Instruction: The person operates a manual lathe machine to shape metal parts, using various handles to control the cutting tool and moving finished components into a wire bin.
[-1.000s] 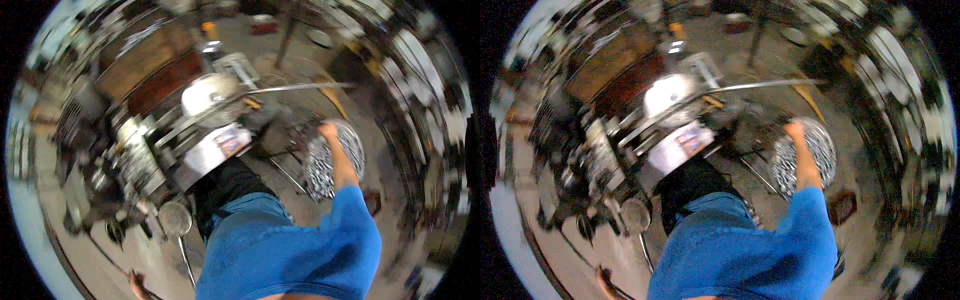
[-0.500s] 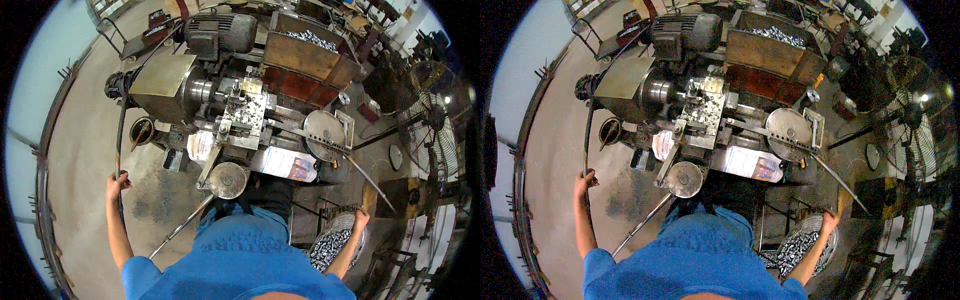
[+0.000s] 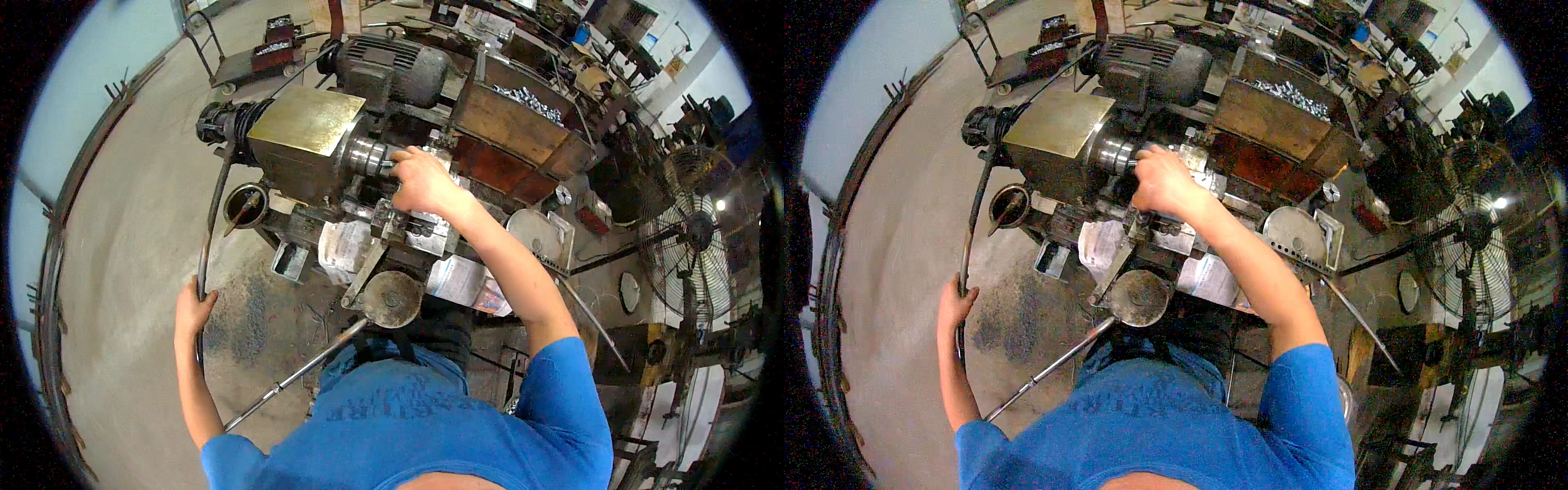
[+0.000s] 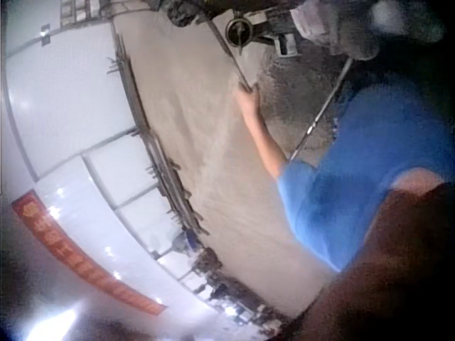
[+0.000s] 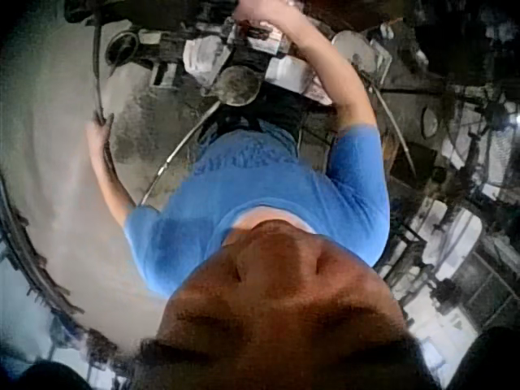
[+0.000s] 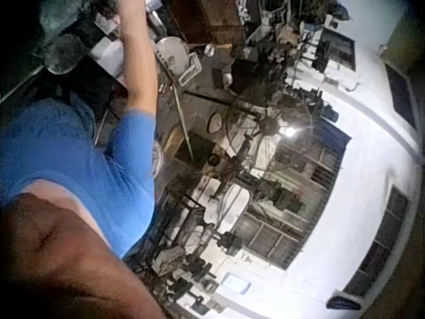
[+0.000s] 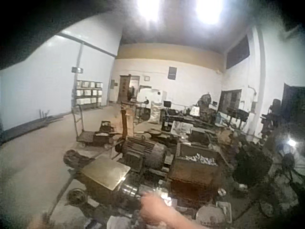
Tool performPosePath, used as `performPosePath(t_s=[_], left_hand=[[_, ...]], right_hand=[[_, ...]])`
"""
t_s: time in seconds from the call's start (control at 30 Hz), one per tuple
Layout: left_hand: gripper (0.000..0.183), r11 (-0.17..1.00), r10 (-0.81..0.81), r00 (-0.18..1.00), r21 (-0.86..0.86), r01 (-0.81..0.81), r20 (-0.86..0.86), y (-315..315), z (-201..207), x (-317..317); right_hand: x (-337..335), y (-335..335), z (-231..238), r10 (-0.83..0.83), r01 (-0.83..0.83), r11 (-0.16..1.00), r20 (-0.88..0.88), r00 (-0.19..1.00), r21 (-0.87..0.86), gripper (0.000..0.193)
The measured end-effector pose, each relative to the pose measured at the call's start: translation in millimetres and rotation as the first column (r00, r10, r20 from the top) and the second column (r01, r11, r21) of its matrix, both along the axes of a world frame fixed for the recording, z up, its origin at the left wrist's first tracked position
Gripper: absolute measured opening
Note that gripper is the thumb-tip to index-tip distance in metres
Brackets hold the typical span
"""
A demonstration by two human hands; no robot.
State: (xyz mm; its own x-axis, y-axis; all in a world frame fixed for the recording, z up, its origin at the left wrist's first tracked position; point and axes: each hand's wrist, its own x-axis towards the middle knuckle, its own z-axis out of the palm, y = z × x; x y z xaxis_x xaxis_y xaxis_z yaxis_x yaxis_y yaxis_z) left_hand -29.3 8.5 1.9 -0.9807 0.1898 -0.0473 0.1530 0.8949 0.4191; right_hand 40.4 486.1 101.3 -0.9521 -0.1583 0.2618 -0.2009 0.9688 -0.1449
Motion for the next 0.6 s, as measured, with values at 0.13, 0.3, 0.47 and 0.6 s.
performPosePath(t_s=[0.13, 0.3, 0.47, 0.6], left_hand=[[0.045, 1.0, 0.023, 0.999, -0.015, -0.024, -0.044, -18.8, -13.8, 14.6], [0.041, 0.992, 0.121, 0.993, 0.045, -0.121, -0.002, -2.5, -1.4, 23.9], [0.036, 0.993, 0.121, 0.992, 0.017, -0.121, -0.031, -3.8, -2.4, 20.2], [0.03, 0.978, 0.121, 0.987, -0.156, -0.136, -0.102, 0.1, -2.2, 19.8]], right_hand=[[-34.5, -0.2, -16.6, -0.059, 0.023, 0.985, 0.208, 0.976, 0.171, 0.025], [-42.3, 7.7, -34.7, -0.04, 0.031, 0.994, 0.079, 0.996, 0.103, 0.024], [-54.8, -5.8, -24.4, -0.196, 0.274, 0.927, 0.293, 0.936, -0.257, 0.03], [-58.6, -12.7, -11.1, -0.304, 0.357, 0.891, 0.215, 0.928, -0.279, 0.029]])
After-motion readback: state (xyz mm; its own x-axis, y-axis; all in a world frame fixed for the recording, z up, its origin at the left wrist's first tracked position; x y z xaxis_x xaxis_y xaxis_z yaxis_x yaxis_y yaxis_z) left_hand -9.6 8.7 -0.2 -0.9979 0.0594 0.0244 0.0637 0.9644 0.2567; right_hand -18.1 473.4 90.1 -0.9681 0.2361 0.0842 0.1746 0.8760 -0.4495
